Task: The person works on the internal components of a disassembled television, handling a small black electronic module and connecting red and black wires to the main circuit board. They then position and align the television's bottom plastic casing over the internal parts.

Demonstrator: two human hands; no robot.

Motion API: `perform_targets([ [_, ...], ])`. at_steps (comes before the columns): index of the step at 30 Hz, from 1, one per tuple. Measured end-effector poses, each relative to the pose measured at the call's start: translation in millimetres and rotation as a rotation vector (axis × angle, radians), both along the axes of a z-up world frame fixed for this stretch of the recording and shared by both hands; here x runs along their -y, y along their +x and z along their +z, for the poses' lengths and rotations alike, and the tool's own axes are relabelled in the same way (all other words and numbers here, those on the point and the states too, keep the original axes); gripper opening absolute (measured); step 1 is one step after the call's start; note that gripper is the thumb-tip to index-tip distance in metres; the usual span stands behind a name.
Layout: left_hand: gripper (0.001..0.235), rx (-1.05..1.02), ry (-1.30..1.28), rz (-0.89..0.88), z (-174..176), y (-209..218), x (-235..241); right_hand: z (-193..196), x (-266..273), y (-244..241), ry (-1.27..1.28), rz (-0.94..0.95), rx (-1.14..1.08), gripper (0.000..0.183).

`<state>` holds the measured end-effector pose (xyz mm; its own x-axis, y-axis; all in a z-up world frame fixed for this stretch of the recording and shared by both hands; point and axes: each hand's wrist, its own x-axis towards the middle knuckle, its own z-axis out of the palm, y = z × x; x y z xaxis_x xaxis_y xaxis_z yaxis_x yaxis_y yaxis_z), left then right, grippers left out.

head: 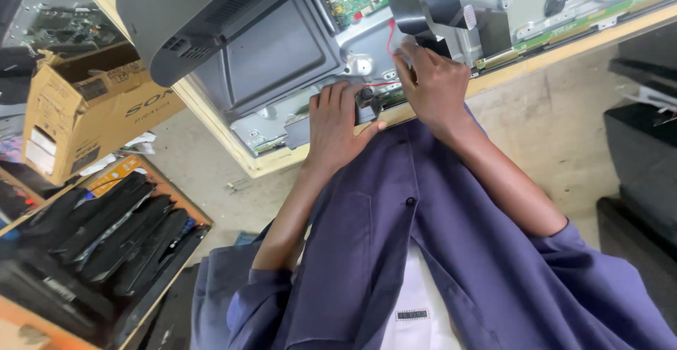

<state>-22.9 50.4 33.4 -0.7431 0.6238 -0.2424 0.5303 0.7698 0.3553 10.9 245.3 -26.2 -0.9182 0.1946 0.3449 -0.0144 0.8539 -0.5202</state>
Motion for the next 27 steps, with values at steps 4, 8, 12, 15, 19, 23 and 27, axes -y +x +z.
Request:
perform_targets([
  [4,0.052,0.010,0.251,0.038,0,4,13,12,14,-9,-0.053,0.012,-0.029,0.006],
  [8,0.030,0.004,0.430,0.157,9,-8,15,55,34,-15,-0.249,0.055,-0.018,0.010],
  [12,0.013,0.103,0.674,0.293,-8,-29,8,62,49,-17,-0.370,0.081,-0.022,0.010],
  [15,0.011,0.082,0.698,0.343,-21,-44,-4,59,49,-21,-0.380,0.067,-0.032,0.009],
  [19,0.013,0.343,0.837,0.568,-22,-46,-22,49,36,-28,-0.481,0.165,0.026,0.009],
  [23,0.011,0.357,0.764,0.718,-17,-50,-32,33,29,-36,-0.532,0.198,0.042,0.010],
  [27,0.012,0.332,0.713,0.831,-11,-54,-43,34,30,-41,-0.625,0.200,0.087,0.009],
])
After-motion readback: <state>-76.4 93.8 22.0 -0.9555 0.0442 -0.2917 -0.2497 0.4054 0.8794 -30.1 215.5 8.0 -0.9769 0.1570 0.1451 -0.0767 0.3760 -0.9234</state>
